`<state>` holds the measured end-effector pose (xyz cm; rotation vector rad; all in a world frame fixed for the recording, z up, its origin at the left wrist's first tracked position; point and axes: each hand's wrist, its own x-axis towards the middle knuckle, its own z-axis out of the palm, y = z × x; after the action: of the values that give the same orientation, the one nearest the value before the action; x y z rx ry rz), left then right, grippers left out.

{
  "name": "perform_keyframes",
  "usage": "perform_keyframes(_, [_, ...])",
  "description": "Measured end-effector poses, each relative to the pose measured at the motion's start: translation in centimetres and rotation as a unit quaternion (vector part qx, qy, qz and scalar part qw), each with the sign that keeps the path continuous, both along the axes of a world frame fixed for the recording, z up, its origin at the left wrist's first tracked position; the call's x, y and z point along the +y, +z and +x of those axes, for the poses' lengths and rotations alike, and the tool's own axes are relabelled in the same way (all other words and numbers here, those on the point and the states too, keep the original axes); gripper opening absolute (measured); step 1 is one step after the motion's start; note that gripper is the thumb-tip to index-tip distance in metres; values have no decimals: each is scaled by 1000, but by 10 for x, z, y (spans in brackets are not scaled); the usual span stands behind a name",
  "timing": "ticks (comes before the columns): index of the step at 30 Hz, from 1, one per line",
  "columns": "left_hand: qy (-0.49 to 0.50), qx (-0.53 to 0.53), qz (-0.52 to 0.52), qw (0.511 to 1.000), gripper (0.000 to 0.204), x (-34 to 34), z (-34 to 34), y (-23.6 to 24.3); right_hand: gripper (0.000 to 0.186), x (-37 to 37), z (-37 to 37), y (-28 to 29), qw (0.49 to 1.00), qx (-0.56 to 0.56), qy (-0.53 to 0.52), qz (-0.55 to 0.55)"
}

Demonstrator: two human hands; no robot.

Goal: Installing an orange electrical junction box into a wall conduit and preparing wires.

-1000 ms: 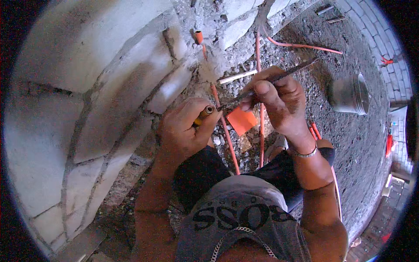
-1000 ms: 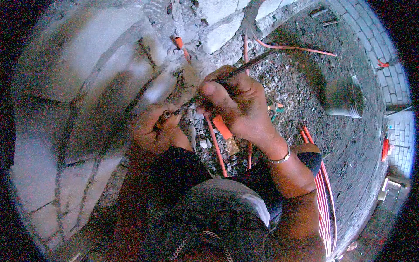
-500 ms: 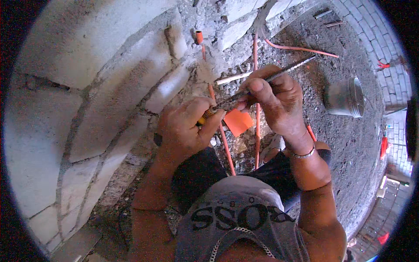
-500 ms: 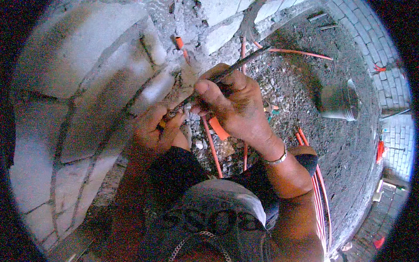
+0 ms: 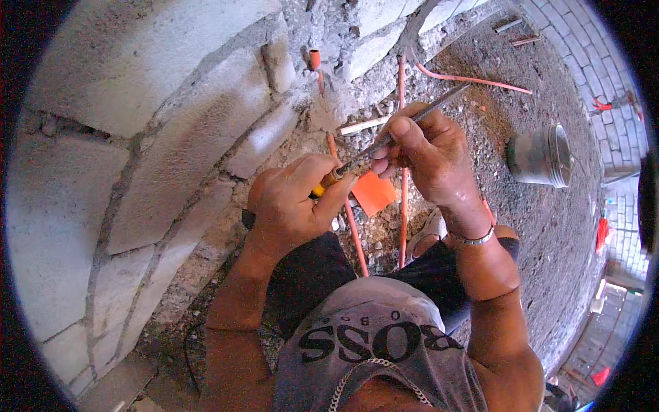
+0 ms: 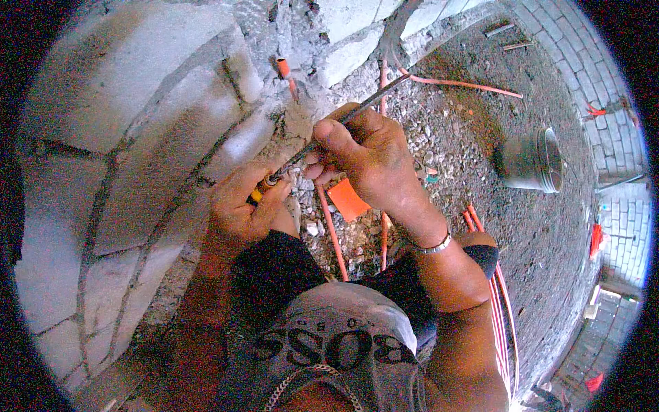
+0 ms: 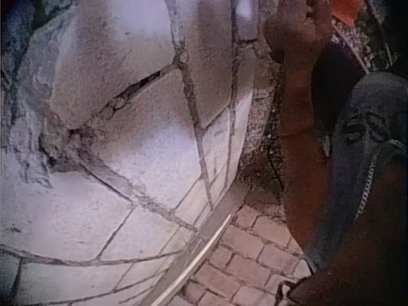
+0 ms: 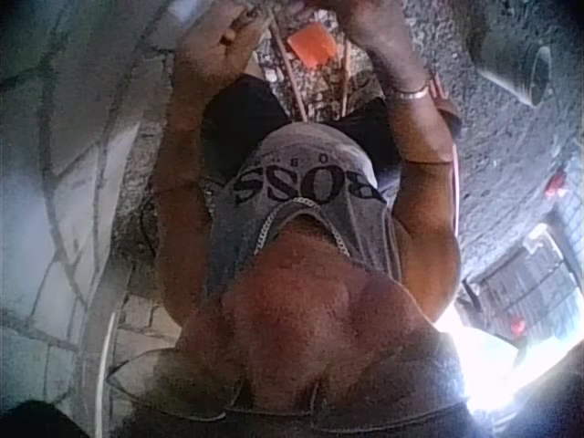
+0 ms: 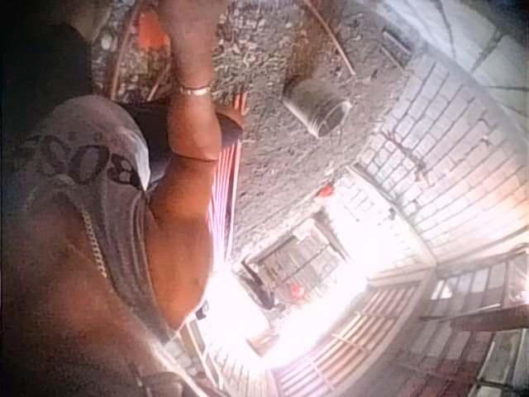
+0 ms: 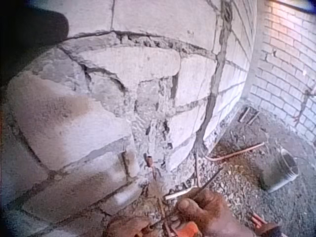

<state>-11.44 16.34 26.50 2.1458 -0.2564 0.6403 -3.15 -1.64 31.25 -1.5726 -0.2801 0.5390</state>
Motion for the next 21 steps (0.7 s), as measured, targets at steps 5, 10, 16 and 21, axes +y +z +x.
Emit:
perform_keyframes(5, [-14,5,-7,1000,18,-1,2,0,26,-1,-4,3,997,-42,19,55])
perform_keyframes(10, [-20,-3,36,999,20,-1,2,-2,8,-5,0,6,976,-180,123,13])
perform_keyframes(16, [3,34,24,999,21,-4,0,-4,2,-2,22,-1,950,-256,178,36])
perform_keyframes(21, [-2,54,6,999,19,-2,3,-1,3,2,27,10,945,-245,218,13])
